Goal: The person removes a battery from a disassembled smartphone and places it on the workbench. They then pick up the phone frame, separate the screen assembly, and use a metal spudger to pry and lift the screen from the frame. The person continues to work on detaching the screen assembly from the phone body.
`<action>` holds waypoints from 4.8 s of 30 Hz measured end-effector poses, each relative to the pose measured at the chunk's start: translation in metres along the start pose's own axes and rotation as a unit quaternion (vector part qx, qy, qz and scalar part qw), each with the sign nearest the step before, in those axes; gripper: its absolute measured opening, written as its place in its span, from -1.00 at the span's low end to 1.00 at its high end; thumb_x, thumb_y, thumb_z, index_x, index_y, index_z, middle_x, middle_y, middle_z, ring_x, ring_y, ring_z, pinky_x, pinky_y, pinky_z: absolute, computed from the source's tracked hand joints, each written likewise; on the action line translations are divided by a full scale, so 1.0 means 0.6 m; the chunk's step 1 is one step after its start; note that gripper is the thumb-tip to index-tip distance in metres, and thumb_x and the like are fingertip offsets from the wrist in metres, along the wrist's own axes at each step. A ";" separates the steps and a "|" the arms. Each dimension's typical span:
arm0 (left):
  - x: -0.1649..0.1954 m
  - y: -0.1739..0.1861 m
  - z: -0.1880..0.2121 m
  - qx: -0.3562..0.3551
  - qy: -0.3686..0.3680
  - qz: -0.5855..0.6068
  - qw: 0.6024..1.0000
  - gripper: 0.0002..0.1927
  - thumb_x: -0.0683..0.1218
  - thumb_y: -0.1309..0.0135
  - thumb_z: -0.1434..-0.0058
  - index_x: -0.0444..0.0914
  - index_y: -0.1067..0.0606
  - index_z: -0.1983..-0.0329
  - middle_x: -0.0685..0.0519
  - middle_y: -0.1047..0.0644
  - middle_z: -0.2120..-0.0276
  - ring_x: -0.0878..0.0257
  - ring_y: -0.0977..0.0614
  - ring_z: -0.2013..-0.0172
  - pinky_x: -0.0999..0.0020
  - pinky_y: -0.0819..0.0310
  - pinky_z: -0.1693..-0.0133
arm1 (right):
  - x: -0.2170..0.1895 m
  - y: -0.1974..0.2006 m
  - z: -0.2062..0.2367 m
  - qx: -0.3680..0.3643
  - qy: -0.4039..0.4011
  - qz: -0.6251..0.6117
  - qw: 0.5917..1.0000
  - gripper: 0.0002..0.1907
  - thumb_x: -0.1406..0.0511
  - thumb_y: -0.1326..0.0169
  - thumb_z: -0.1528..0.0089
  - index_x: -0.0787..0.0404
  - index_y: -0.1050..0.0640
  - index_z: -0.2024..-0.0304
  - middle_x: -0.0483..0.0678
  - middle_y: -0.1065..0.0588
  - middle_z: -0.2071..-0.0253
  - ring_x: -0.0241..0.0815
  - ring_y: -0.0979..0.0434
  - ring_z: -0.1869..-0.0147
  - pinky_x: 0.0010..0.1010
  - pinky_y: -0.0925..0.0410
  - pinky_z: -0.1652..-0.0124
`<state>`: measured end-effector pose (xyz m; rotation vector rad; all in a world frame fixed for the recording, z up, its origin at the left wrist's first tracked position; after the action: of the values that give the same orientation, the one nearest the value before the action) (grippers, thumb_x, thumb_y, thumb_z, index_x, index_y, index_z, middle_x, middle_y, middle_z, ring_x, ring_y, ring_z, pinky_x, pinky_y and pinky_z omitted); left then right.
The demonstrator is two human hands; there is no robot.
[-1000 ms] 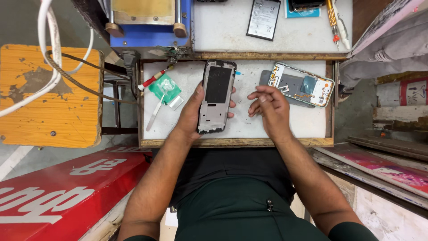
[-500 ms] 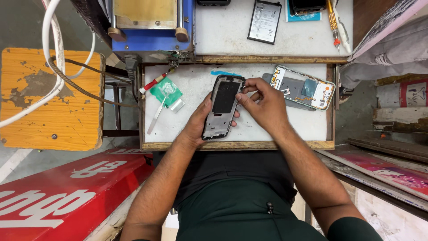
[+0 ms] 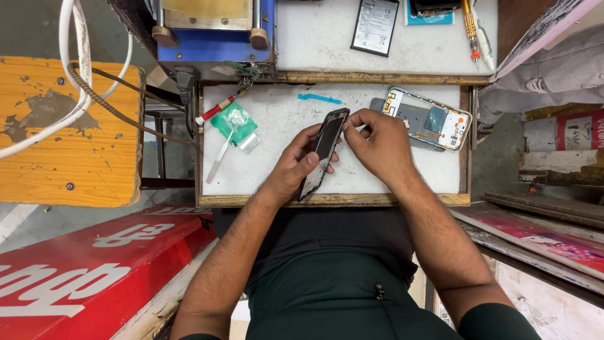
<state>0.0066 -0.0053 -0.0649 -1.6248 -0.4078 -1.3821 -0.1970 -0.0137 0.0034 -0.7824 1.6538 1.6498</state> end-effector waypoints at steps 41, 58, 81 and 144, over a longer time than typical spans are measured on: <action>0.027 0.008 0.005 0.025 0.014 0.226 0.974 -0.18 0.39 0.06 -0.38 -0.23 -0.16 -0.46 -0.22 -0.43 -0.18 0.02 -0.60 -0.07 0.04 -0.63 -0.02 | 0.102 0.173 0.133 -0.280 -0.087 0.159 0.943 -0.78 0.15 -0.15 -0.22 0.09 -0.69 0.21 -0.06 -0.66 0.40 -0.15 -0.60 0.43 -0.32 -0.45 0.39; 0.012 0.015 0.006 -0.001 -0.003 0.317 0.948 -0.24 0.34 0.16 -0.48 -0.22 -0.18 -0.52 -0.23 -0.44 -0.22 0.02 -0.59 -0.10 0.03 -0.63 -0.06 | 0.314 0.320 0.236 0.157 -0.186 0.328 0.913 -0.81 0.30 -0.15 -0.41 0.22 -0.70 0.00 0.00 -0.63 0.28 -0.23 -0.62 0.24 -0.38 -0.42 0.17; 0.347 0.083 -0.166 0.373 -0.164 -0.720 0.562 -0.44 0.09 -0.35 -0.24 -0.16 -0.52 -0.26 -0.30 -0.46 -0.13 -0.26 -0.50 -0.07 -0.13 -0.48 -0.04 | 0.101 0.011 0.165 0.081 0.216 0.056 0.971 -0.70 0.53 -0.09 -0.05 0.15 -0.65 0.22 -0.05 -0.62 0.05 0.11 -0.46 -0.33 -0.11 -0.31 -0.28; 0.363 0.115 -0.245 0.324 0.027 -0.792 0.516 -0.53 0.20 0.03 -0.40 -0.20 -0.55 -0.15 -0.32 -0.51 -0.04 -0.18 -0.33 -0.24 -0.27 -0.27 -0.15 | -0.064 0.123 0.082 -0.045 0.302 -0.051 0.951 -0.65 0.52 0.03 -0.15 0.18 -0.65 0.11 0.01 -0.64 0.05 -0.06 -0.65 -0.07 -0.33 -0.56 0.00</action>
<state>0.0388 -0.2254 0.0915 -0.1380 -2.4299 -1.9443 -0.2307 0.0354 0.0795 -1.5070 1.8995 1.5034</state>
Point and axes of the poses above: each hand's wrist, its own z-axis away from the middle knuckle, its own y-axis out of the back of the hand, x = y × z, the point moved 1 cm from there along -z, towards the middle knuckle
